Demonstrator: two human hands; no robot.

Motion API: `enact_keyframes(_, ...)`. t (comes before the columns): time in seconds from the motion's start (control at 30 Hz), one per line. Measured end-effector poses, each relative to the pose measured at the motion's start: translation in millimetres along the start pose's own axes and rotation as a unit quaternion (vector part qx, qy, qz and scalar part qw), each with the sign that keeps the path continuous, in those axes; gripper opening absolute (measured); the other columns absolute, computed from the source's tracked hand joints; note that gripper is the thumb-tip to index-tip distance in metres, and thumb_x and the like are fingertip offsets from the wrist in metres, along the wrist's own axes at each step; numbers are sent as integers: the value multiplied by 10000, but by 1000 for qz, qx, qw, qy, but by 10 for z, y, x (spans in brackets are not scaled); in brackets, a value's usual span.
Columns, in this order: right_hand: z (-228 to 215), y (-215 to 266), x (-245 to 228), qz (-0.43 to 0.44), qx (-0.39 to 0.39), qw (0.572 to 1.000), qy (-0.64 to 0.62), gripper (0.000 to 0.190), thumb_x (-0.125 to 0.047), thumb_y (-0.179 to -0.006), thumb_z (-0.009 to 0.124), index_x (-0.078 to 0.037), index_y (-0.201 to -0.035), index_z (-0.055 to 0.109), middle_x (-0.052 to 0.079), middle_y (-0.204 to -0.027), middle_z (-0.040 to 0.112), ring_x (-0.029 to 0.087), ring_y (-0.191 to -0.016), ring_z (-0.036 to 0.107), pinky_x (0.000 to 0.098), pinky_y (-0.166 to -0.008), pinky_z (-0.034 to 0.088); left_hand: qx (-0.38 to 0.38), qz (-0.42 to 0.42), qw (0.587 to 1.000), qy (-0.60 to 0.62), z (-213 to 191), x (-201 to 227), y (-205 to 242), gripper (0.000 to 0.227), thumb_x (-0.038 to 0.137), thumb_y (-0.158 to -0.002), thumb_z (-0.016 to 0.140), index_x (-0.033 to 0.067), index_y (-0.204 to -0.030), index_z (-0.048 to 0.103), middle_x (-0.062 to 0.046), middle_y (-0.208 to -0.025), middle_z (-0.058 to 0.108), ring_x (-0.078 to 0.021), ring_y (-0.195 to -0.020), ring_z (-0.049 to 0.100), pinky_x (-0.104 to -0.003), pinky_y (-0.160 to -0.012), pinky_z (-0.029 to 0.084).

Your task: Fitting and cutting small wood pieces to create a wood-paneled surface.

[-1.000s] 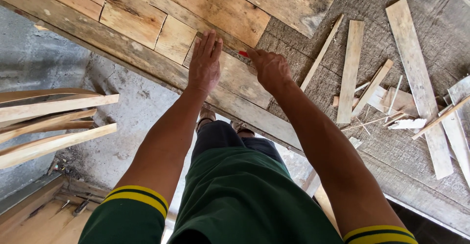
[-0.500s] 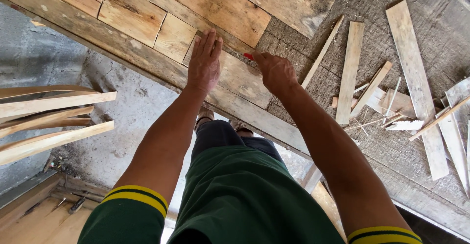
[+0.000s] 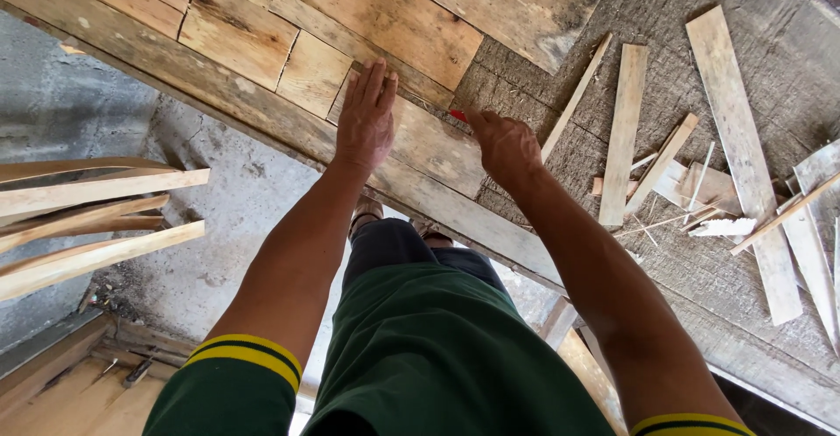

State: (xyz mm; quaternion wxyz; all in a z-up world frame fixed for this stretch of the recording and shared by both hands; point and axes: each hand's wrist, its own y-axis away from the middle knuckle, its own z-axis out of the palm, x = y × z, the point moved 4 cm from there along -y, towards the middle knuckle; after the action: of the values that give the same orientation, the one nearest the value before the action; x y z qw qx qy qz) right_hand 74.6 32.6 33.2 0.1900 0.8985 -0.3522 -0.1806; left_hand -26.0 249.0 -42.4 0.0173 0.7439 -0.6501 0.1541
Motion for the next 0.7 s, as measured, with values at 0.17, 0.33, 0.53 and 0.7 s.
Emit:
enact_keyframes(0.17, 3, 130, 114, -16, 41, 999, 12, 616, 72, -958, 510, -216, -1502, 496, 176, -1226, 696, 269, -751, 715, 397, -622, 635, -5, -1, 1000, 16, -118, 32, -26, 603, 117, -1010, 585, 25, -1582, 416, -188, -1681, 295, -344, -1569, 261, -458, -1302, 194)
enact_keyframes(0.33, 201, 203, 263, -46, 127, 991, 8, 545, 49, -910, 564, -158, -1414, 551, 166, -1218, 714, 286, -799, 720, 393, -576, 637, -2, 3, 1000, 11, -65, 25, 15, 593, 124, -1029, 584, 36, -1590, 414, -175, -1685, 284, -336, -1577, 254, -463, -1309, 204)
enact_keyframes(0.53, -75, 549, 419, 35, 124, 979, -156, 289, -127, -942, 669, -48, -1211, 598, 182, -1022, 703, 234, -662, 672, 369, -498, 545, -2, -9, 1000, 17, -56, 29, 18, 578, 124, -1038, 575, 51, -1589, 414, -162, -1696, 274, -328, -1583, 247, -457, -1307, 204)
enact_keyframes(0.7, 166, -49, 90, 193, 41, 945, -261, 163, -261, -970, 666, -101, -998, 683, 126, -822, 701, 250, -640, 623, 420, -550, 527, -24, -12, 999, 20, -150, 45, -49, 603, 119, -1010, 572, 40, -1585, 411, -165, -1696, 265, -326, -1582, 227, -462, -1298, 193)
